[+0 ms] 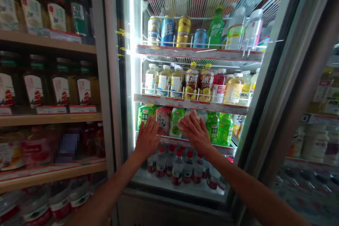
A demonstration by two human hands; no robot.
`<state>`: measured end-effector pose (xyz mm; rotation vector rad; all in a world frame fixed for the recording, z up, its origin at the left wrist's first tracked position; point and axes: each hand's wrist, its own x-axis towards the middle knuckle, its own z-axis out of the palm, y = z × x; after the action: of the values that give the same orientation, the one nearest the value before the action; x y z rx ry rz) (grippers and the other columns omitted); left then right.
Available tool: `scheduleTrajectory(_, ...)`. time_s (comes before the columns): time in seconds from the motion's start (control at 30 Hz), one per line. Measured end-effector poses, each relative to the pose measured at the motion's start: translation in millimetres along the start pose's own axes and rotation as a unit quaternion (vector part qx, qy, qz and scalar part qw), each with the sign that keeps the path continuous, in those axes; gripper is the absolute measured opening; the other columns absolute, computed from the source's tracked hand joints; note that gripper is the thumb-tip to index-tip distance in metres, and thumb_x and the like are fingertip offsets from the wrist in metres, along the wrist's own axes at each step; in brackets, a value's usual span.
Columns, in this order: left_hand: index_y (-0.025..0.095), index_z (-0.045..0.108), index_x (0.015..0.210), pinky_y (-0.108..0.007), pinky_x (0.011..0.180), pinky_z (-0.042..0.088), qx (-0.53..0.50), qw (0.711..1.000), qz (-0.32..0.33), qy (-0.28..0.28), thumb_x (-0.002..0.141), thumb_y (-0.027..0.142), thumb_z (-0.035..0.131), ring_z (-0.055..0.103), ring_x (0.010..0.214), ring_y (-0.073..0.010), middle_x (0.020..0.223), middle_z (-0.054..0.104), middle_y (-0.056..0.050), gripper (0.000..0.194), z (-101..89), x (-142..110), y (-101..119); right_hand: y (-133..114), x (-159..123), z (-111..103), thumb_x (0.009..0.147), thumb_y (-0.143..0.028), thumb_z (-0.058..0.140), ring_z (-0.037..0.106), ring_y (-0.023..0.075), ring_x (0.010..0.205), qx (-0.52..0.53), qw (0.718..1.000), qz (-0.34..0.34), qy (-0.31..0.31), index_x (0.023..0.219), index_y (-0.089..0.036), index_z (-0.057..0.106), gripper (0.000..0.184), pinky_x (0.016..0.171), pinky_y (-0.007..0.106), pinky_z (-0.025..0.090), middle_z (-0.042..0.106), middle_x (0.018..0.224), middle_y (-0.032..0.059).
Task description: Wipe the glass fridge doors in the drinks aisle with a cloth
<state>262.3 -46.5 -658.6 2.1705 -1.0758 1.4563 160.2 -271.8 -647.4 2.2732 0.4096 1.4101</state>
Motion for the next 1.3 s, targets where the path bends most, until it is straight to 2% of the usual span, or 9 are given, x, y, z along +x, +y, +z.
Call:
scheduleTrajectory(0.17,0.014,0.035,0.134,-0.047,0.111,0.020,-0.020,0.999,0.035,0.009,0.083,0.023,0.046,0.017,0.138,-0.0249,0.143,0.033,-0.014,0.054,1.7,16.0,31.9,20.2,-36.6,-15.8,0.083,-0.012,0.045,0.022,0.0206,0.136,-0.012,0.996,-0.085,-0.036,0.133,-0.027,0.040,0.052,0.114,0.045,0.011,0.042,0.139,0.0003)
scheduleTrajectory(0.37,0.016,0.030,0.136,-0.048,0.111,0.019,-0.052,0.997,0.056,0.008,0.083,0.022,0.045,0.017,0.138,-0.0249,0.144,0.030,-0.012,0.056,7.7,29.6,67.7,48.8,-53.9,-32.7,0.084,-0.019,0.048,0.019,0.0235,0.137,-0.058,0.994,0.082,0.030,0.129,-0.022,0.045,0.045,0.112,0.048,0.017,0.044,0.137,0.0079)
scheduleTrajectory(0.5,0.016,0.031,0.136,-0.046,0.111,0.019,-0.067,0.994,0.084,0.012,0.083,0.023,0.045,0.019,0.137,-0.0247,0.143,0.033,-0.013,0.056,13.5,33.2,85.5,48.4,-83.5,-35.2,0.084,-0.014,0.048,0.022,0.0202,0.137,-0.054,0.997,0.044,-0.016,0.128,-0.027,0.046,0.047,0.113,0.043,0.017,0.048,0.135,0.0027)
scheduleTrajectory(0.57,0.016,0.032,0.136,-0.046,0.111,0.019,-0.073,0.993,0.095,0.009,0.083,0.023,0.045,0.019,0.137,-0.0246,0.143,0.033,-0.013,0.055,15.5,35.6,92.1,56.2,-88.0,-38.3,0.084,-0.016,0.048,0.023,0.0199,0.136,-0.056,0.997,0.043,-0.014,0.130,-0.028,0.045,0.048,0.113,0.044,0.017,0.046,0.136,0.0028)
scheduleTrajectory(0.77,0.016,0.033,0.135,-0.047,0.111,0.019,-0.089,0.991,0.101,0.010,0.083,0.022,0.045,0.018,0.138,-0.0242,0.143,0.033,-0.012,0.054,19.9,40.2,108.3,85.9,-88.7,-50.6,0.085,-0.023,0.049,0.023,0.0278,0.136,-0.125,0.969,0.199,0.077,0.136,-0.026,0.036,0.052,0.108,0.051,0.025,0.030,0.146,0.0089)
scheduleTrajectory(0.93,0.015,0.035,0.134,-0.046,0.111,0.020,-0.092,0.989,0.114,0.017,0.083,0.021,0.045,0.019,0.137,-0.0246,0.142,0.035,-0.012,0.053,23.2,37.2,116.2,82.2,-120.4,-51.3,0.085,-0.019,0.048,0.025,0.0284,0.135,-0.142,0.968,0.200,0.045,0.139,-0.027,0.030,0.057,0.105,0.051,0.029,0.028,0.146,0.0097)
scheduleTrajectory(1.1,0.016,0.031,0.136,-0.046,0.111,0.019,-0.107,0.987,0.118,0.019,0.083,0.023,0.044,0.020,0.137,-0.0242,0.142,0.034,-0.012,0.055,22.3,44.0,128.2,103.7,-98.1,-52.9,0.086,-0.019,0.044,0.022,0.0295,0.136,-0.120,0.950,0.260,0.125,0.140,-0.027,0.027,0.057,0.103,0.054,0.033,0.022,0.148,0.0096)
scheduleTrajectory(1.17,0.016,0.030,0.137,-0.046,0.111,0.019,-0.112,0.986,0.121,0.021,0.083,0.022,0.044,0.020,0.137,-0.0239,0.142,0.034,-0.012,0.055,21.6,45.0,129.0,96.9,-103.5,-49.1,0.086,-0.018,0.044,0.022,0.0298,0.135,-0.116,0.947,0.270,0.133,0.140,-0.028,0.024,0.058,0.102,0.055,0.035,0.021,0.149,0.0094)
scheduleTrajectory(1.3,0.016,0.034,0.135,-0.045,0.111,0.019,-0.105,0.988,0.108,0.025,0.083,0.023,0.045,0.020,0.137,-0.0233,0.142,0.036,-0.012,0.053,22.5,42.0,120.8,61.6,-144.8,-38.2,0.086,-0.017,0.044,0.025,0.0305,0.134,-0.109,0.956,0.258,0.084,0.141,-0.029,0.023,0.060,0.099,0.054,0.039,0.021,0.149,0.0090)
